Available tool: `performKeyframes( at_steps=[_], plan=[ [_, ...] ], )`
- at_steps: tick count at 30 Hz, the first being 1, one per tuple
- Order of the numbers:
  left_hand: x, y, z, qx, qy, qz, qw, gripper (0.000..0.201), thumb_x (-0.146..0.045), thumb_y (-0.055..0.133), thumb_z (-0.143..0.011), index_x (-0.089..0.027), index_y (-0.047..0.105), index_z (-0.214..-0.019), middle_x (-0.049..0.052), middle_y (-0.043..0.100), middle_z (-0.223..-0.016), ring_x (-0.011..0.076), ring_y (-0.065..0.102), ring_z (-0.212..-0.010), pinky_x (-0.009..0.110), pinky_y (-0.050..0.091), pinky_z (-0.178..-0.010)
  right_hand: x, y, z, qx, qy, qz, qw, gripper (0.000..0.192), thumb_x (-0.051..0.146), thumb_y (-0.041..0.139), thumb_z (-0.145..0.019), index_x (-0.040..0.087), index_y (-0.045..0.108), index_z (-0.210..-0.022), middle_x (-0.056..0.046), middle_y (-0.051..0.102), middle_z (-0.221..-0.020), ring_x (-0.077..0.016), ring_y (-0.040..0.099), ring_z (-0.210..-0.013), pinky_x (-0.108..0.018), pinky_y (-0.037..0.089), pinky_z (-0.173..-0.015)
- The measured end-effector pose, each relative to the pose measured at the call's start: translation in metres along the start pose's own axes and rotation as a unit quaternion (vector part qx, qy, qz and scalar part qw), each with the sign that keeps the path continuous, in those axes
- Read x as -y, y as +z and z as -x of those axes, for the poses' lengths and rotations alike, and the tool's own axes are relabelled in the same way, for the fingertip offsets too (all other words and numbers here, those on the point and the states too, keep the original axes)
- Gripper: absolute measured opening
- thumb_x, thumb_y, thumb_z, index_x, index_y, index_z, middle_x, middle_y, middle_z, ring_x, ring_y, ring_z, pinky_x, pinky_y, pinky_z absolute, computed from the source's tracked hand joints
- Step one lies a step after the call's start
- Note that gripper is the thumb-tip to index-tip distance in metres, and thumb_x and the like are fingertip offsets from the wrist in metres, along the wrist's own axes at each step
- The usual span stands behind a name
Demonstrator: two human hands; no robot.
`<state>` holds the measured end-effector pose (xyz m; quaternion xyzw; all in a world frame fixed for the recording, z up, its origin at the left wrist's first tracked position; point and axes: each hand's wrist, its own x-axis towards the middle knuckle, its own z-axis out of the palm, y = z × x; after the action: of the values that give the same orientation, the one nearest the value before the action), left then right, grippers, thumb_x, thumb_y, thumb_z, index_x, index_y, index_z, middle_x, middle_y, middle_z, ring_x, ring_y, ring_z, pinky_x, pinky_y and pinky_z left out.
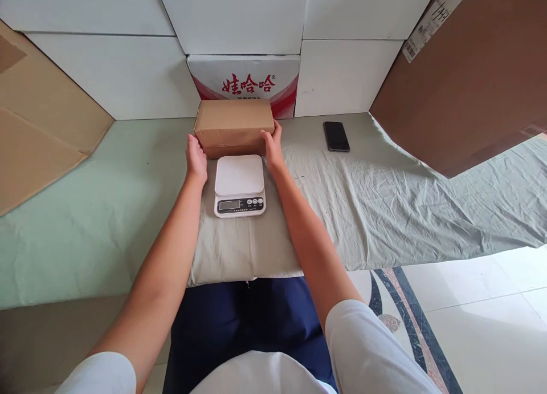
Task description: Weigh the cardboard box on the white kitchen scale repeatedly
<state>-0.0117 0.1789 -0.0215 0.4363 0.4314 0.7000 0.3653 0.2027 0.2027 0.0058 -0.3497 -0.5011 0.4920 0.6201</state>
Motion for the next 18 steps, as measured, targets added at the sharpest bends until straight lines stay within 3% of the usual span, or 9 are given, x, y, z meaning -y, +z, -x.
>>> performKeyframes(
  at_steps=[3, 6, 7, 10, 12, 15, 18],
  plan=[
    [-0.015, -0.006, 0.001, -0.018, -0.039, -0.021, 0.999, 0.081, -0.074, 0.029, -0.096, -0.014, 0.052, -0.146, 0.015, 0.041, -0.167, 0.0248, 0.031, -0.160, 0.037, 0.027, -0.130, 0.001, -0.005, -0.004, -0.012, 0.016, 0.010, 1.000, 0.075, 0.062, 0.056, -0.078, 0.029, 0.035, -0.142, -0.007, 0.043, -0.158, -0.0263, 0.037, -0.154, -0.051, 0.031, -0.131],
    [-0.042, -0.028, 0.001, -0.084, -0.045, -0.038, 0.995, 0.079, -0.060, 0.011, -0.103, -0.009, 0.025, -0.162, 0.010, 0.009, -0.177, 0.0211, 0.004, -0.165, 0.039, 0.007, -0.135, 0.006, -0.025, -0.017, -0.078, 0.034, 0.032, 0.996, 0.080, 0.060, 0.050, -0.081, 0.029, 0.028, -0.150, -0.007, 0.031, -0.167, -0.0242, 0.022, -0.163, -0.054, 0.019, -0.134],
    [-0.051, -0.037, 0.001, -0.093, -0.039, -0.039, 0.994, 0.082, -0.061, 0.007, -0.103, -0.008, 0.019, -0.164, 0.009, 0.007, -0.177, 0.0215, 0.002, -0.165, 0.040, 0.005, -0.135, 0.009, -0.035, -0.022, -0.100, 0.034, 0.035, 0.994, 0.080, 0.059, 0.047, -0.082, 0.030, 0.025, -0.153, -0.006, 0.028, -0.169, -0.0231, 0.020, -0.164, -0.056, 0.016, -0.134],
    [-0.071, -0.059, 0.004, -0.107, -0.023, -0.032, 0.994, 0.088, -0.065, 0.001, -0.100, -0.005, 0.015, -0.164, 0.011, 0.009, -0.177, 0.0212, 0.005, -0.165, 0.038, 0.007, -0.135, 0.016, -0.061, -0.032, -0.132, 0.029, 0.033, 0.990, 0.077, 0.058, 0.039, -0.084, 0.034, 0.020, -0.155, -0.002, 0.026, -0.171, -0.0212, 0.023, -0.164, -0.058, 0.013, -0.134],
    [-0.073, -0.063, 0.005, -0.101, -0.020, -0.025, 0.994, 0.090, -0.066, 0.006, -0.100, -0.004, 0.017, -0.164, 0.013, 0.011, -0.177, 0.0209, 0.009, -0.165, 0.036, 0.011, -0.135, 0.019, -0.069, -0.033, -0.136, 0.036, 0.028, 0.990, 0.076, 0.058, 0.037, -0.084, 0.035, 0.021, -0.155, -0.001, 0.026, -0.171, -0.0217, 0.026, -0.163, -0.058, 0.014, -0.134],
    [-0.062, -0.053, 0.004, -0.066, -0.046, -0.028, 0.996, 0.091, -0.068, 0.010, -0.098, -0.004, 0.022, -0.163, 0.014, 0.018, -0.175, 0.0204, 0.016, -0.164, 0.035, 0.014, -0.134, 0.017, -0.062, -0.028, -0.118, 0.043, 0.029, 0.992, 0.072, 0.056, 0.041, -0.085, 0.033, 0.029, -0.152, -0.001, 0.030, -0.171, -0.0213, 0.030, -0.161, -0.054, 0.017, -0.135],
    [-0.044, -0.038, 0.001, -0.026, -0.085, -0.040, 0.995, 0.092, -0.075, 0.013, -0.095, -0.013, 0.034, -0.160, 0.013, 0.025, -0.174, 0.0201, 0.023, -0.162, 0.035, 0.019, -0.133, 0.009, -0.041, -0.020, -0.083, 0.061, 0.032, 0.994, 0.066, 0.058, 0.047, -0.084, 0.031, 0.042, -0.144, -0.001, 0.038, -0.167, -0.0203, 0.034, -0.159, -0.050, 0.022, -0.135]
  ],
)
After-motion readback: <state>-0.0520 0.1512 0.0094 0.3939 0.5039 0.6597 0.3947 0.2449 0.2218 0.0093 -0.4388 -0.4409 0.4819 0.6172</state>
